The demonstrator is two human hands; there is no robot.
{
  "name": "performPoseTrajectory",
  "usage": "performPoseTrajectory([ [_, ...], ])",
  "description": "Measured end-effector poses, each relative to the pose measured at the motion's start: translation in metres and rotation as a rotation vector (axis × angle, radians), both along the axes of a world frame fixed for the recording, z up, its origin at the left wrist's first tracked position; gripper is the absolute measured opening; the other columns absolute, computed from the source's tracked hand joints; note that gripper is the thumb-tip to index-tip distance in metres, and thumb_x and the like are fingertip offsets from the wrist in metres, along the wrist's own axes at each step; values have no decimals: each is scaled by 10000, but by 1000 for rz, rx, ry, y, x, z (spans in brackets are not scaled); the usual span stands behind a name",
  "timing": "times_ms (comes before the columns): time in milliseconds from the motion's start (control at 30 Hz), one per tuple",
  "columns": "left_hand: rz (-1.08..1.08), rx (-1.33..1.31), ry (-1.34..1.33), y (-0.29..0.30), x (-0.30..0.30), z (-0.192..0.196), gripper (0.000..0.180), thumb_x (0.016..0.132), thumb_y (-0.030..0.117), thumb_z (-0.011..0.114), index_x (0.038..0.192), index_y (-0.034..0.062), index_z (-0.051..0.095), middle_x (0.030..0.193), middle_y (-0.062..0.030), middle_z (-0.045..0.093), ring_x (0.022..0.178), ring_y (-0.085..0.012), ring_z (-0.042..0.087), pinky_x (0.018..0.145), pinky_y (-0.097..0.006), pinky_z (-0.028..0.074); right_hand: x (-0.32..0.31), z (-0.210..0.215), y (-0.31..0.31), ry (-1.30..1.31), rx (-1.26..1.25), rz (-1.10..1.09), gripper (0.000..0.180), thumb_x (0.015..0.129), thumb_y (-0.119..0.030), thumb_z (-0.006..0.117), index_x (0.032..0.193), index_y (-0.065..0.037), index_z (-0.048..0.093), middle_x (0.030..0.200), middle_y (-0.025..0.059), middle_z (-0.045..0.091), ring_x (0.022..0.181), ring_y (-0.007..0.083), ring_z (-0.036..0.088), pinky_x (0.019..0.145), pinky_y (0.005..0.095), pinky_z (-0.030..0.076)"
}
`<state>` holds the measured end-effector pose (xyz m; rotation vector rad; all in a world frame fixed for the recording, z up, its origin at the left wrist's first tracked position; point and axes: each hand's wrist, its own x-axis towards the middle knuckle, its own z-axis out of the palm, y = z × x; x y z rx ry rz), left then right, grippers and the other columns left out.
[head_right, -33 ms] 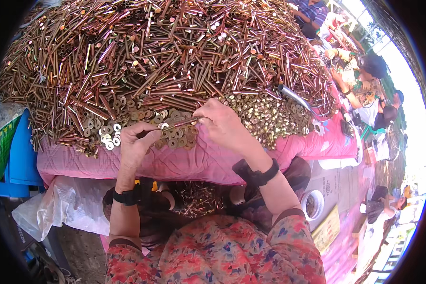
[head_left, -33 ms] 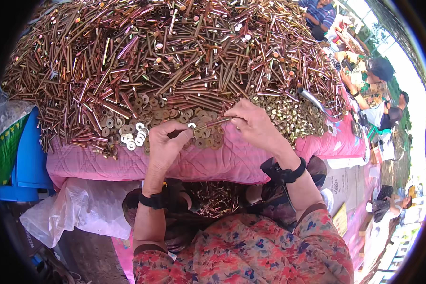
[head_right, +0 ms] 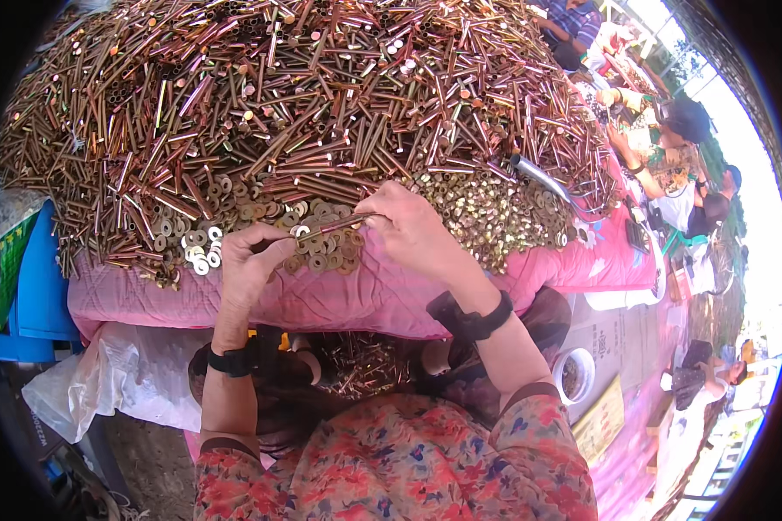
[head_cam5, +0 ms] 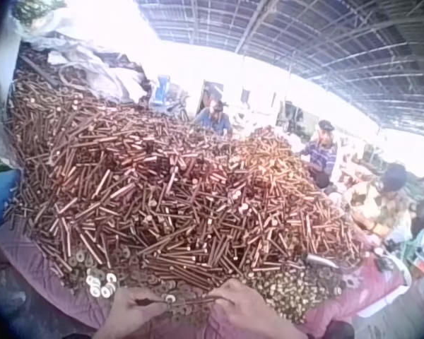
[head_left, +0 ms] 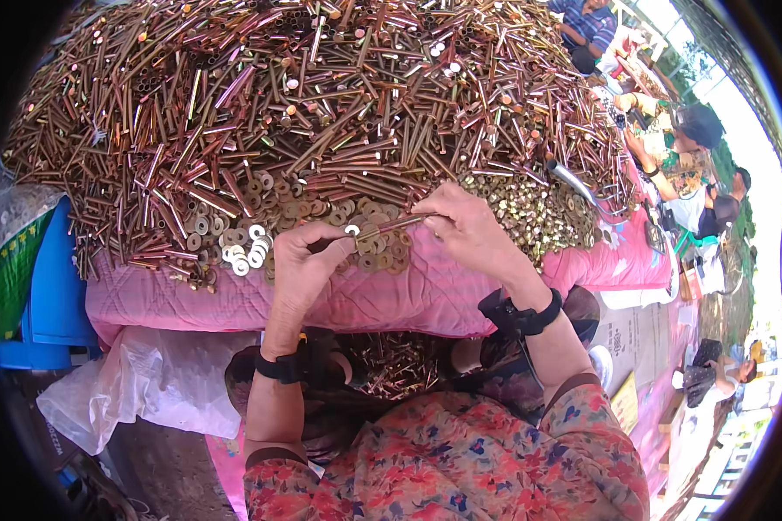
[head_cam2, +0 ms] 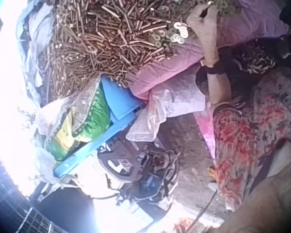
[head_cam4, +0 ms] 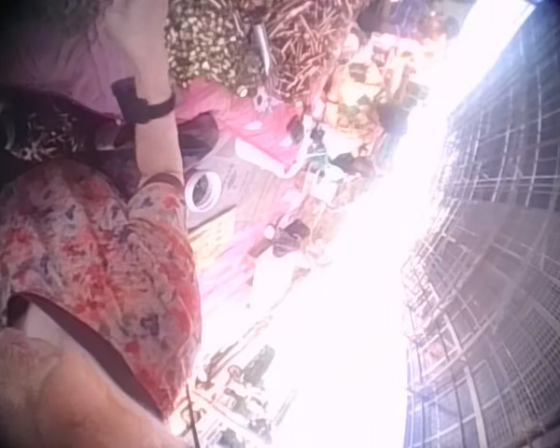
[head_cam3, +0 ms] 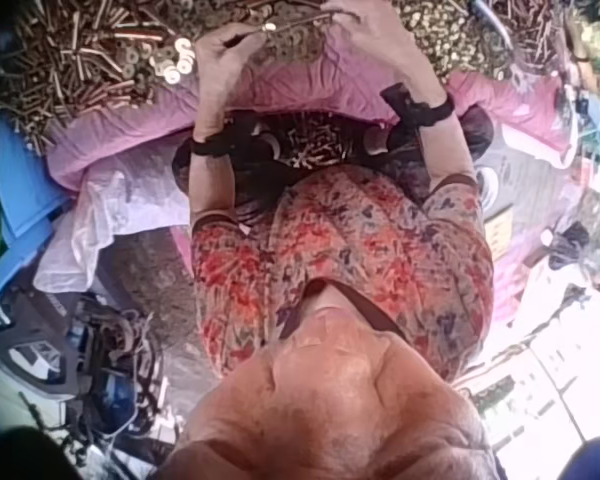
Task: The person is assembling long metal bolts by sliding washers onto the shaft and placing the assembled parts into a pile.
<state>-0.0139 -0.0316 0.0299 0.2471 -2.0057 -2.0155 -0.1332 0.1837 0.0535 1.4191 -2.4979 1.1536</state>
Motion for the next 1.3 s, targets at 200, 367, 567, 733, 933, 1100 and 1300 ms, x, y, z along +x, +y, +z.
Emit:
performPoseTrajectory([
  [200, -35, 197, -107, -4, 0, 3, 49, 749, 5, 668, 785, -16, 694, 663, -22, 641, 578, -64, 557, 540, -209, 434, -2, -5, 5, -301, 27, 6, 228, 803, 12, 572, 1010, -50, 644, 820, 49, 534, 767, 176, 516, 688, 292, 414],
  [367, -52, 223, -138, -7, 0, -1, 60, 743, 42, 686, 779, -4, 698, 668, -27, 646, 584, -70, 562, 555, -208, 435, 0, -7, 6, -431, 14, 47, 211, 817, 11, 573, 1009, -47, 641, 823, 47, 535, 770, 152, 521, 709, 273, 426],
  [567, -98, 216, -133, -7, 1, 0, 63, 749, 58, 687, 773, 1, 698, 659, -18, 641, 577, -67, 555, 548, -206, 431, 1, -8, 8, -500, -7, 88, 209, 839, -5, 556, 1030, -33, 635, 860, 26, 543, 811, 125, 513, 733, 254, 413],
  [733, -93, 58, -9, -1, -3, -15, 65, 774, 68, 666, 795, 6, 674, 664, -6, 627, 587, -61, 551, 556, -192, 434, 6, -10, 5, -467, 32, 100, 199, 838, -18, 562, 1023, -32, 633, 865, 50, 569, 807, 162, 537, 728, 268, 428],
  [933, -144, 570, -295, 30, -8, -10, 149, 821, 110, 666, 939, 20, 655, 760, -12, 637, 604, -52, 547, 514, -168, 402, 29, -22, -18, -323, 11, 134, 196, 837, -31, 575, 1026, -27, 629, 876, 69, 600, 821, 178, 571, 730, 289, 453],
  [1100, -109, 581, -184, 22, -9, -35, 143, 813, 121, 700, 889, 4, 665, 707, -6, 622, 514, -21, 473, 453, -151, 322, 13, -25, -11, -400, -221, -306, 142, 864, -120, 597, 959, -23, 639, 814, 85, 639, 718, 151, 610, 647, 293, 489],
  [1300, 38, 664, -122, 15, -13, -31, 139, 789, 102, 718, 882, 10, 669, 676, 11, 612, 466, -2, 422, 419, -148, 276, 9, -52, 16, 91, 117, -371, 135, 762, -150, 630, 851, -48, 640, 782, 95, 593, 754, 290, 604, 676, 378, 501],
])
